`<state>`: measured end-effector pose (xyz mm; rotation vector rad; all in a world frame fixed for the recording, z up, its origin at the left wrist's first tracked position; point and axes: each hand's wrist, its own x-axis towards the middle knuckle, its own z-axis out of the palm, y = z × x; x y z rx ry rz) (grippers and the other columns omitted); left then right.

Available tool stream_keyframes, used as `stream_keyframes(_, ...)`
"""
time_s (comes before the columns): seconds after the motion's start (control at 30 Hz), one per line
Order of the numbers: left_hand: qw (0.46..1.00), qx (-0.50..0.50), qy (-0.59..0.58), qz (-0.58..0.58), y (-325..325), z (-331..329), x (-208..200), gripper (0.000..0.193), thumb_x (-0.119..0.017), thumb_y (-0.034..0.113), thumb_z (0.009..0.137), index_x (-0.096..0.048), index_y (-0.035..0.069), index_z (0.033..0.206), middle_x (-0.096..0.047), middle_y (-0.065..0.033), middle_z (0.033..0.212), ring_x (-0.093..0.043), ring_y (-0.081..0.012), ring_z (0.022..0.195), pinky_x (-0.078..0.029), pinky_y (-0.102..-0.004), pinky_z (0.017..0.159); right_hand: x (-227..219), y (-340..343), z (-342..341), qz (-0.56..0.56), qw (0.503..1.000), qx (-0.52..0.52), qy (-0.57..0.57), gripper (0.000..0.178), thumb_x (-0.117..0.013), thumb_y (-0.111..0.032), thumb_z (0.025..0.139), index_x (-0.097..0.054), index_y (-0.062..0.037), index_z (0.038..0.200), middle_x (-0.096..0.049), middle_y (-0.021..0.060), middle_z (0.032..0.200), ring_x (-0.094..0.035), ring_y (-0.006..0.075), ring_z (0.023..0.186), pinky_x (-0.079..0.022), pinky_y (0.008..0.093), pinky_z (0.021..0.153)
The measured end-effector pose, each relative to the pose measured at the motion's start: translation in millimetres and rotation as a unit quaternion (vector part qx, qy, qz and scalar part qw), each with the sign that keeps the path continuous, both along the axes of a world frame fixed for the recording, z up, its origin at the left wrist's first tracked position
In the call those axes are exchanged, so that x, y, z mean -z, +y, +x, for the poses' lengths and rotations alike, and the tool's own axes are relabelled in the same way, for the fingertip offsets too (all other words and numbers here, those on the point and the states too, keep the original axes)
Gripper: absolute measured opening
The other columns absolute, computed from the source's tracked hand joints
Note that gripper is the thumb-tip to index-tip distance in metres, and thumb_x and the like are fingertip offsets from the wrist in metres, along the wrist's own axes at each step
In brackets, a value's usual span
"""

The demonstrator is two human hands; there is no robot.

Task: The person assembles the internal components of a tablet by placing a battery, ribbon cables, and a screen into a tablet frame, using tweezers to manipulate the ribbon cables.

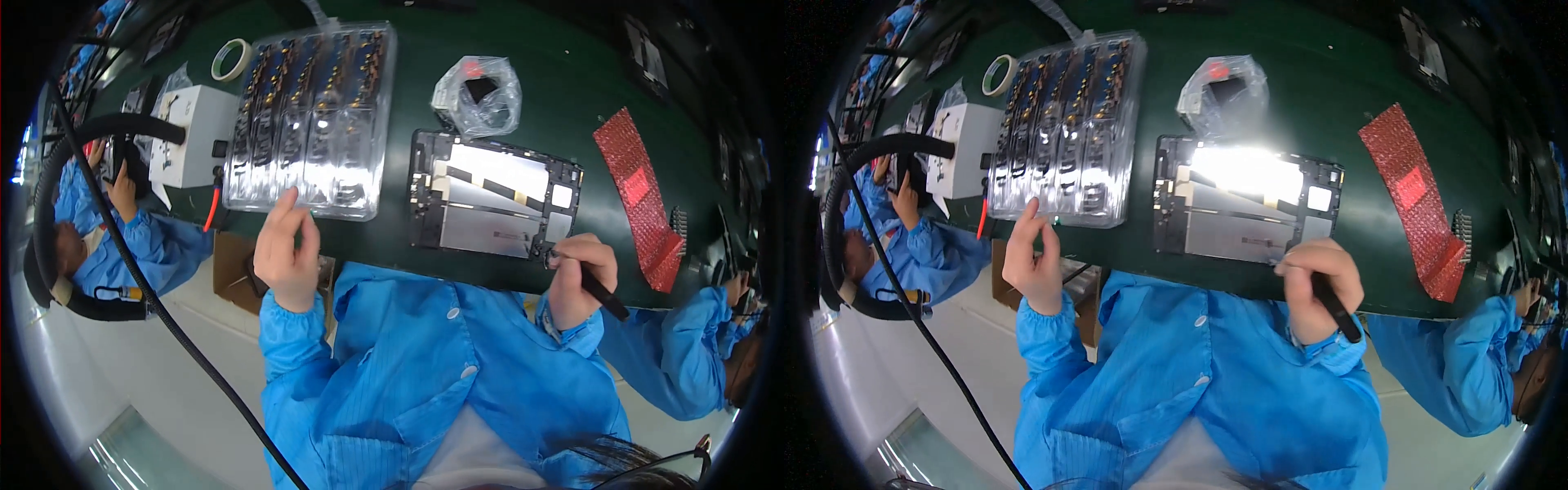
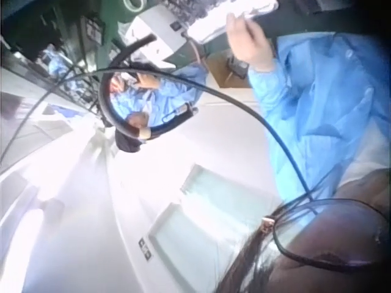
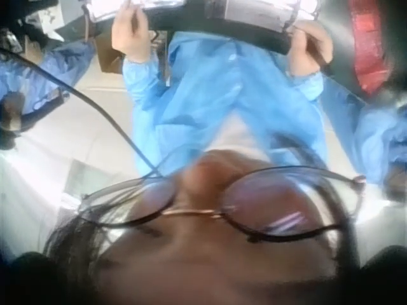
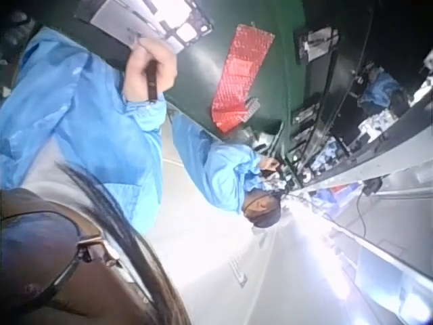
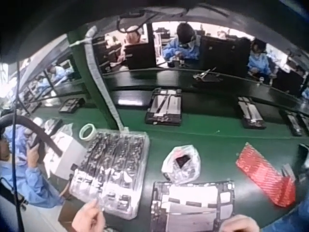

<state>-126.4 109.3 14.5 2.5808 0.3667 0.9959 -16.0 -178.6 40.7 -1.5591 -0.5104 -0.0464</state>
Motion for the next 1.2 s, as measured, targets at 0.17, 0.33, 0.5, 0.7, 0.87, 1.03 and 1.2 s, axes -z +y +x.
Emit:
stream_keyframes(0.17, 0.997, 0.049, 0.055, 0.034, 17, -5, 17, 0.017, -0.062, -0.006, 0.071, -0.061, 0.000, 0.087, -0.064, -0.0142, 0.096, -0.063, -0.0266, 0.084, -0.050, -0.0305, 0.072, 4, -1, -1, 0.001, 0.999, 0.020, 0.036, 0.011, -0.053, 0.007, 0.076, -0.055, 0.0005, 0.084, -0.056, 0.0099, 0.073, -0.053, 0.0140, 0.064, -0.042, 0.0233, 0.060)
stream_keyframes(0.33, 0.980, 0.078, 0.115, 0.143, 23, -11, 18, 0.019, -0.063, -0.005, 0.068, -0.062, -0.001, 0.086, -0.063, -0.0115, 0.096, -0.062, -0.0263, 0.083, -0.051, -0.0324, 0.070, -1, -4, 14, -0.065, 0.995, 0.063, -0.041, 0.016, -0.061, 0.009, 0.068, -0.060, 0.0004, 0.080, -0.056, 0.0081, 0.072, -0.051, 0.0123, 0.063, -0.038, 0.0227, 0.057)
stream_keyframes(0.5, 0.957, 0.130, 0.170, 0.195, 21, -17, 6, 0.024, -0.062, -0.005, 0.067, -0.062, -0.001, 0.090, -0.062, -0.0117, 0.100, -0.061, -0.0278, 0.088, -0.050, -0.0339, 0.074, -8, -13, 48, -0.251, 0.947, 0.161, -0.116, 0.020, -0.063, 0.010, 0.060, -0.062, -0.0040, 0.074, -0.059, 0.0059, 0.075, -0.056, 0.0167, 0.061, -0.039, 0.0281, 0.049)
stream_keyframes(0.7, 0.979, 0.166, 0.109, 0.044, -42, 24, -26, 0.030, -0.059, -0.002, 0.067, -0.061, 0.000, 0.097, -0.059, -0.0141, 0.105, -0.059, -0.0294, 0.094, -0.047, -0.0361, 0.078, 39, 4, 84, -0.410, 0.832, 0.046, -0.372, 0.034, -0.066, -0.005, 0.052, -0.065, -0.0079, 0.086, -0.061, 0.0032, 0.081, -0.056, 0.0209, 0.061, -0.043, 0.0316, 0.052)
stream_keyframes(0.87, 0.926, 0.264, 0.224, -0.151, -97, 100, -7, 0.045, -0.051, -0.007, 0.071, -0.049, -0.001, 0.115, -0.058, -0.0178, 0.101, -0.057, -0.0301, 0.093, -0.046, -0.0378, 0.081, 63, 20, 93, -0.444, 0.807, -0.008, -0.390, 0.032, -0.065, -0.008, 0.054, -0.062, -0.0088, 0.086, -0.058, 0.0011, 0.077, -0.055, 0.0183, 0.058, -0.044, 0.0296, 0.052)
stream_keyframes(1.03, 0.927, 0.322, 0.175, -0.081, -102, 139, 28, 0.051, -0.050, -0.007, 0.070, -0.044, -0.002, 0.121, -0.056, -0.0178, 0.107, -0.053, -0.0317, 0.100, -0.043, -0.0387, 0.086, 66, 21, 93, -0.434, 0.821, -0.008, -0.370, 0.026, -0.065, -0.008, 0.058, -0.062, -0.0080, 0.083, -0.057, 0.0011, 0.076, -0.055, 0.0170, 0.057, -0.044, 0.0284, 0.051)
stream_keyframes(1.2, 0.907, 0.361, 0.171, -0.131, -105, 148, 39, 0.055, -0.048, -0.006, 0.070, -0.040, -0.002, 0.125, -0.056, -0.0161, 0.107, -0.051, -0.0313, 0.104, -0.041, -0.0373, 0.089, 69, 17, 96, -0.443, 0.821, -0.011, -0.360, 0.023, -0.067, -0.009, 0.060, -0.062, -0.0085, 0.083, -0.058, 0.0016, 0.077, -0.056, 0.0169, 0.056, -0.044, 0.0278, 0.050)
